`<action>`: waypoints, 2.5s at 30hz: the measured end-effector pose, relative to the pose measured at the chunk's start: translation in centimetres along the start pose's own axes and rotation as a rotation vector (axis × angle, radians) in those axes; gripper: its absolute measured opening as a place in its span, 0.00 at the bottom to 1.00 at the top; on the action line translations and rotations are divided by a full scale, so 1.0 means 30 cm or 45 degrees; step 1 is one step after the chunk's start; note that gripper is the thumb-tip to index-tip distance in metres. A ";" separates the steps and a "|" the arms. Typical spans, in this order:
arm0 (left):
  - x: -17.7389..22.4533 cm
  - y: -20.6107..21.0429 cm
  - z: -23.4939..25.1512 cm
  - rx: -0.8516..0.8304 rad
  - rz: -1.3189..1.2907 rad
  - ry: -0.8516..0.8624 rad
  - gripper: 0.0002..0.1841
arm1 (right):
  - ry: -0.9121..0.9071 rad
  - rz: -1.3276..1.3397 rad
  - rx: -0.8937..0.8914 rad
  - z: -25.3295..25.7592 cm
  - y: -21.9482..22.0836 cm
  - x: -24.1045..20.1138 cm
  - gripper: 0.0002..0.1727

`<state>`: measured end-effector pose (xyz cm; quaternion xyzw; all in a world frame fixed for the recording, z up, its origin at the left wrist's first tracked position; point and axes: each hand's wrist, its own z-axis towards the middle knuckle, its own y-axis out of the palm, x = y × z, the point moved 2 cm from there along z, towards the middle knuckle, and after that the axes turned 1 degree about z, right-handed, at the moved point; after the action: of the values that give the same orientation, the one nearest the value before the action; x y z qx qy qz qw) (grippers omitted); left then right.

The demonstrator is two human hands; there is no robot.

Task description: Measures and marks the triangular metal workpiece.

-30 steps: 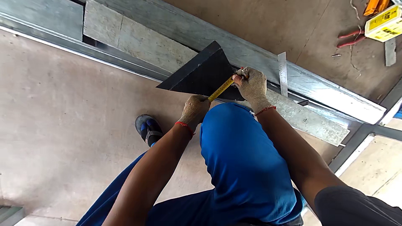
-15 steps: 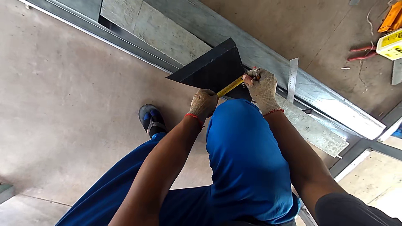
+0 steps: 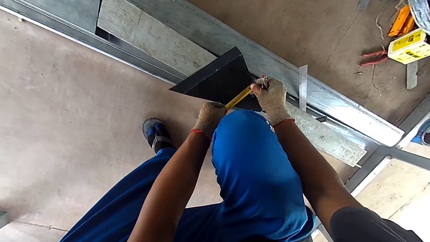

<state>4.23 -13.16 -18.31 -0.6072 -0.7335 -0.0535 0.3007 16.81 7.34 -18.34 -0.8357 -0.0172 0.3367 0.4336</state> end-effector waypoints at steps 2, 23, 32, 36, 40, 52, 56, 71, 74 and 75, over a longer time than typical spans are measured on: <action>0.003 -0.002 0.002 -0.010 0.002 0.003 0.11 | 0.009 0.015 -0.012 -0.001 -0.004 -0.003 0.18; 0.004 0.007 0.015 0.006 0.051 0.049 0.11 | 0.008 -0.091 0.007 -0.005 -0.001 0.006 0.22; 0.003 0.004 0.021 -0.001 0.094 0.095 0.12 | 0.051 -0.036 0.004 -0.003 0.000 0.007 0.22; -0.002 0.005 0.031 -0.002 0.096 0.101 0.12 | 0.070 -0.019 -0.006 -0.001 -0.004 0.006 0.22; -0.005 0.006 0.033 0.015 0.099 0.090 0.11 | 0.089 0.005 -0.022 0.000 -0.005 0.004 0.21; 0.010 0.008 0.019 0.034 0.064 0.039 0.10 | 0.090 -0.007 -0.016 -0.002 -0.005 0.002 0.21; 0.018 0.007 0.017 0.035 0.059 0.020 0.10 | 0.085 -0.022 -0.027 0.000 -0.008 0.000 0.21; 0.009 0.007 0.022 0.036 0.047 0.059 0.12 | 0.098 0.013 -0.021 0.002 0.001 0.009 0.21; 0.013 -0.001 0.023 -0.025 0.012 0.040 0.11 | 0.097 0.001 -0.027 0.005 -0.001 0.007 0.20; 0.011 -0.005 0.022 -0.053 -0.008 0.031 0.10 | 0.099 -0.007 -0.033 0.005 -0.001 0.006 0.21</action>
<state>3.82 -12.63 -18.63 -0.6104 -0.7304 -0.0770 0.2967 16.88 7.54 -18.47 -0.8536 -0.0069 0.3026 0.4239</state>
